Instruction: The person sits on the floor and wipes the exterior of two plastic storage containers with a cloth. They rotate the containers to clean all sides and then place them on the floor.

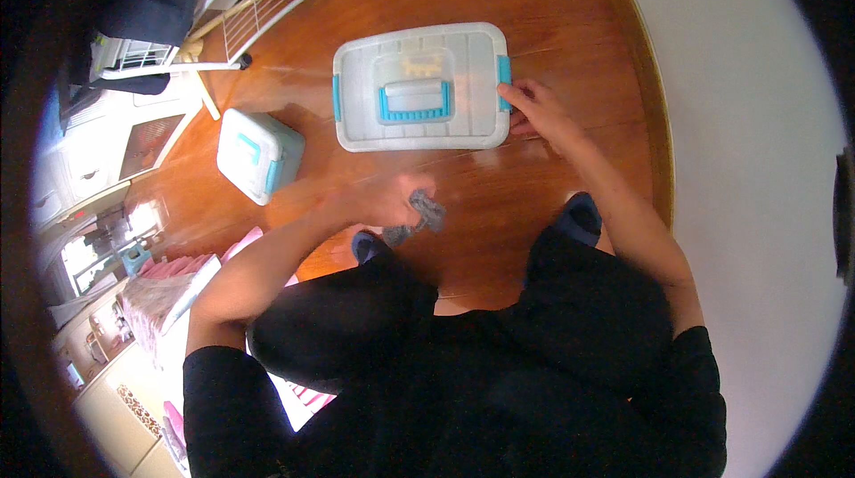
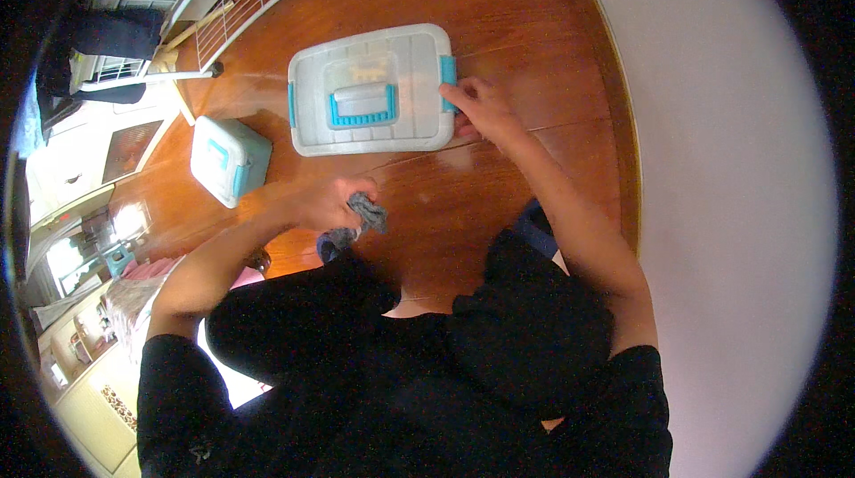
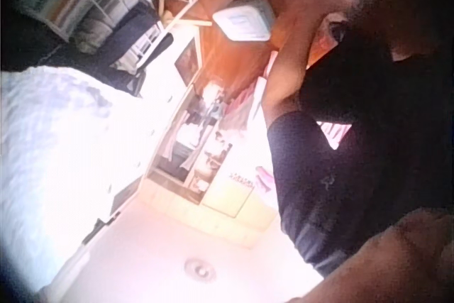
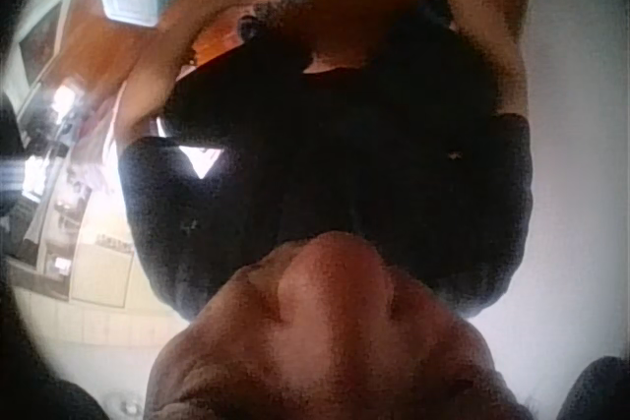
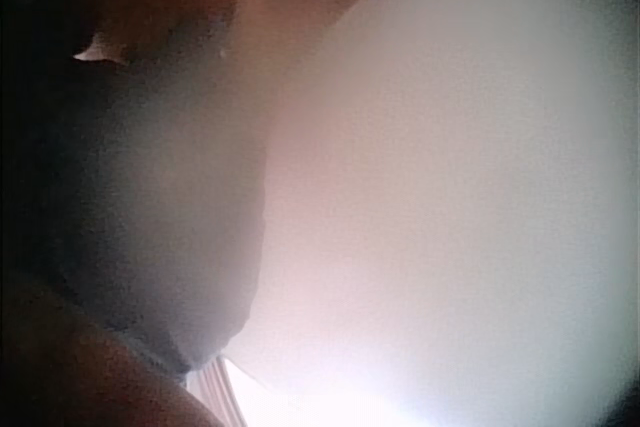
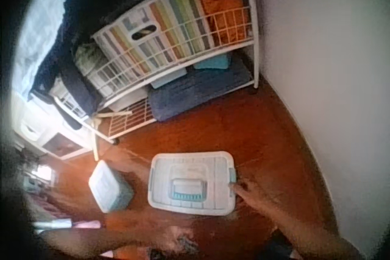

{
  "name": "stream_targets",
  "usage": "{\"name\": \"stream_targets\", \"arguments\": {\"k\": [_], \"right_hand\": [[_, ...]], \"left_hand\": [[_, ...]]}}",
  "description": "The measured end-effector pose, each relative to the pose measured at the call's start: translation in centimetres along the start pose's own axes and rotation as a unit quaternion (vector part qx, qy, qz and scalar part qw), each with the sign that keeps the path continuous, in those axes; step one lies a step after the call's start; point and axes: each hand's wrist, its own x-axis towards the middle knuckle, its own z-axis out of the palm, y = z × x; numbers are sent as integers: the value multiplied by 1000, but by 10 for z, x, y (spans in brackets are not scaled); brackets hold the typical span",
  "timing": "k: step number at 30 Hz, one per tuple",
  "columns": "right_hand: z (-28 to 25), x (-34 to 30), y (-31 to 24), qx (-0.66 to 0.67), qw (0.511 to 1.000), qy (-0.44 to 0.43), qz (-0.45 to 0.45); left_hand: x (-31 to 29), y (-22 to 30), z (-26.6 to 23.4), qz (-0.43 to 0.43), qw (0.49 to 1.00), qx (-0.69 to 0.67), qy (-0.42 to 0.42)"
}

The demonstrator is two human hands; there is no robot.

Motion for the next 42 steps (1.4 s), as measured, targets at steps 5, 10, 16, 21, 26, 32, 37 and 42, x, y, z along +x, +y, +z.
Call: {"name": "stream_targets", "arguments": {"k": [5,10,16,21,26,32,37,42], "right_hand": [[-2,-5,-5,-21,1000,10,7],[-2,-3,0,-17,1000,23,-10],[-2,7,11,-15,999,24,-20],[-1,5,7,-12,999,21,-29],[0,1,6,-25,998,43,-38],[2,3,10,7,999,28,-33],[4,-4,2,-10,999,47,8],[4,-6,-3,-13,999,40,6]], "left_hand": [[21,16,-27,129,984,-55,112],[76,29,1,223,933,90,268],[92,19,14,230,896,264,275],[79,-2,1,216,904,293,226],[15,-54,-22,146,888,372,227],[-12,-35,-31,27,938,277,208],[59,1,4,238,885,334,219],[27,-56,-3,200,898,308,243]]}}
